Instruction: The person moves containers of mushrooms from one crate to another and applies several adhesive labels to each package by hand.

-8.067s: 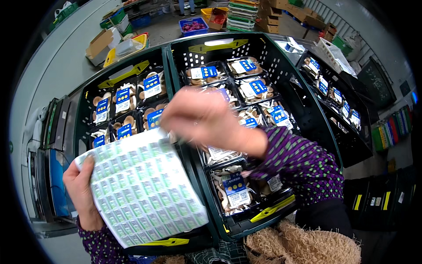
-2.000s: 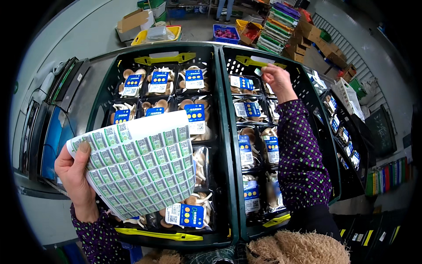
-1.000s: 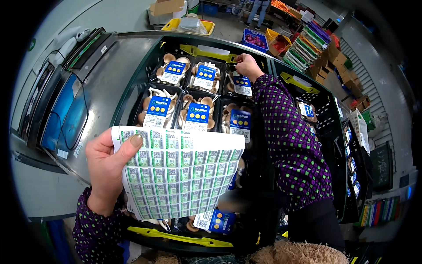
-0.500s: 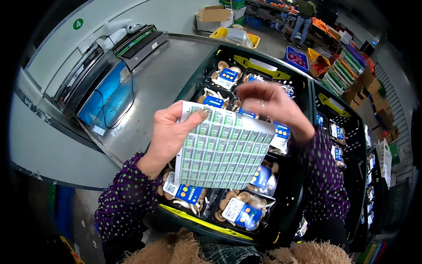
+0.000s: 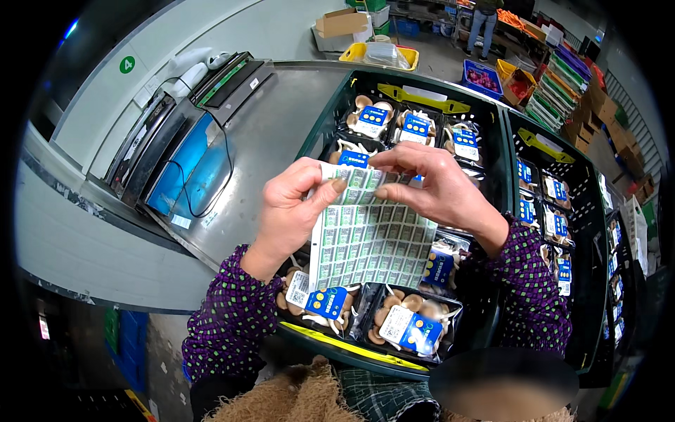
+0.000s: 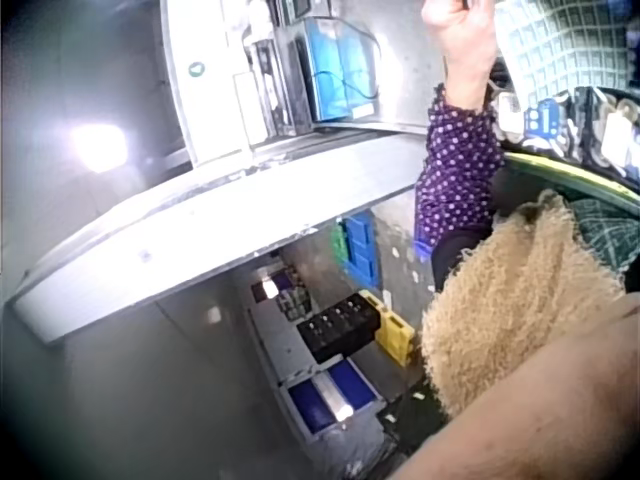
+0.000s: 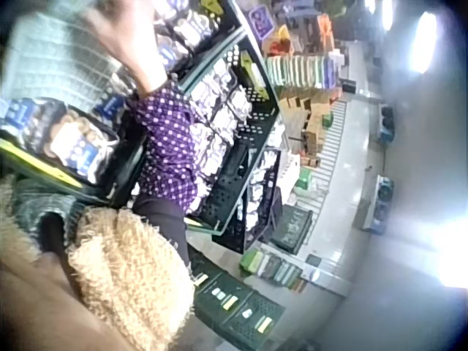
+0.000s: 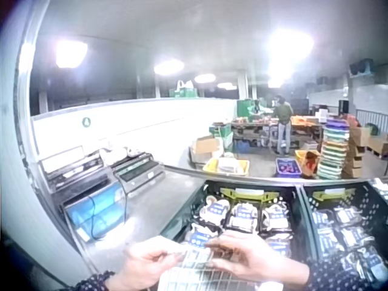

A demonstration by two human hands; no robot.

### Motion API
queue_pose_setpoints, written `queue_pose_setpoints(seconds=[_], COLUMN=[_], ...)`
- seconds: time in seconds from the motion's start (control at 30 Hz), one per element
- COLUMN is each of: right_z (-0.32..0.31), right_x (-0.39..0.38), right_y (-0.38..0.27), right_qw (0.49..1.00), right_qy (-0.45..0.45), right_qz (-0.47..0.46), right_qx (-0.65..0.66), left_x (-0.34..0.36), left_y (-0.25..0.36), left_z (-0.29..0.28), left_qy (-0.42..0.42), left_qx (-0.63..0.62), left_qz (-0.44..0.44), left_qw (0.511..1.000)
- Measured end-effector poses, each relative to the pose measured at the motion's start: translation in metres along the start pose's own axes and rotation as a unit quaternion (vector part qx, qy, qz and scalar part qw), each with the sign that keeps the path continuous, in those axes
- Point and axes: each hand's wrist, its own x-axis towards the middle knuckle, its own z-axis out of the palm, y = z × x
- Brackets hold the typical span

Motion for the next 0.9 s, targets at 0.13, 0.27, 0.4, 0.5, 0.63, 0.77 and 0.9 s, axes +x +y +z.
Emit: queue_pose_setpoints(seconds=[0.13, 0.27, 0.4, 0.5, 0.63, 0.77, 0.9], right_z=[0.011, 0.015, 0.026, 0.032, 0.036, -0.021, -0.014], right_x=[0.003, 0.0, 0.003, 0.004, 0.019, 0.066, 0.064], right_y=[0.002, 0.005, 0.008, 0.011, 0.018, 0.11, 0.198], right_qw=[0.999, 0.992, 0.969, 0.936, 0.981, 0.854, 0.769], right_qy=[0.034, 0.075, 0.148, 0.174, 0.165, 0.289, 0.401], right_qz=[-0.023, -0.053, -0.127, -0.193, -0.093, 0.345, 0.432], right_qx=[-0.012, -0.081, -0.15, -0.239, -0.045, 0.262, 0.246], left_x=[-0.002, 0.002, -0.003, -0.003, 0.005, -0.005, -0.043], left_y=[-0.001, 0.0, -0.002, -0.005, -0.005, 0.004, 0.002], left_z=[0.004, 0.009, 0.005, 0.006, -0.016, -0.074, -0.134], left_qy=[-0.013, -0.011, 0.005, 0.03, 0.071, 0.212, 0.265], left_qx=[0.032, 0.065, 0.064, -0.079, -0.073, -0.103, -0.09], left_qz=[0.031, 0.038, -0.02, -0.137, -0.18, -0.138, -0.143], left_qw=[0.999, 0.997, 0.998, 0.987, 0.978, 0.962, 0.95])
